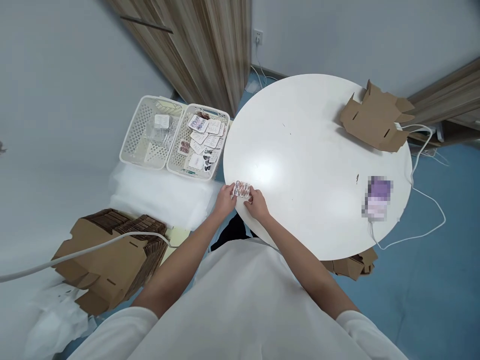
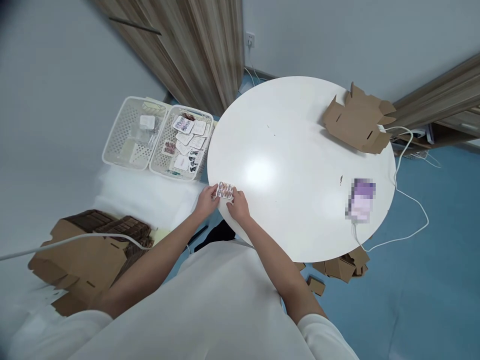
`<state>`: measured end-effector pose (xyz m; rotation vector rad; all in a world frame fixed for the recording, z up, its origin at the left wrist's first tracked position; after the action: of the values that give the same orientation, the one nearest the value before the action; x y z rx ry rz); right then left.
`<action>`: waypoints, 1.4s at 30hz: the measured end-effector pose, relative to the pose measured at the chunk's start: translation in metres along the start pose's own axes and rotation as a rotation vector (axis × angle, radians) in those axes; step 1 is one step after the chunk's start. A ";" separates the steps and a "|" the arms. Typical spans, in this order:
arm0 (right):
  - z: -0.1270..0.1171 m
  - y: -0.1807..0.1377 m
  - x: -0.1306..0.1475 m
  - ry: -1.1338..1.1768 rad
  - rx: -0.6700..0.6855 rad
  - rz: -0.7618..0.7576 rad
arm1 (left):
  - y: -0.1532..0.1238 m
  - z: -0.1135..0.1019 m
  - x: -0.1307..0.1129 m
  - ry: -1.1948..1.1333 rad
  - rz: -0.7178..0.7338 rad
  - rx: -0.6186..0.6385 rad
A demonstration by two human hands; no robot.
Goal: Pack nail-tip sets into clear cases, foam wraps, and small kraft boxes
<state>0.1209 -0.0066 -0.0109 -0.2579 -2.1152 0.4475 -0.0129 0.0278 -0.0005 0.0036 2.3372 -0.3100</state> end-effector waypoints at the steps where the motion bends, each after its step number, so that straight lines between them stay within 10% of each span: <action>1: 0.003 0.002 0.002 -0.006 -0.008 0.011 | 0.003 -0.002 0.000 0.010 0.019 0.010; 17: 0.016 -0.010 0.010 0.563 -0.270 0.219 | 0.009 -0.003 0.003 -0.261 -0.065 0.144; 28: 0.010 0.047 0.028 0.606 -0.299 0.120 | 0.067 -0.013 -0.002 -0.330 -0.036 0.115; 42: 0.007 0.049 0.029 0.482 -0.293 0.071 | 0.066 -0.014 0.001 -0.364 -0.013 0.093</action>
<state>0.0996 0.0469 -0.0129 -0.5530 -1.6924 0.0956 -0.0171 0.0950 -0.0056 -0.0214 1.9622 -0.3908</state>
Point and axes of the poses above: each hand's wrist, its own y-axis towards the middle knuckle, its own z-axis out of the palm, x = y × z, the point moved 7 cm from there along y, towards the middle knuckle, and after that the axes turned 4 degrees about -x, right-handed, at the moved point
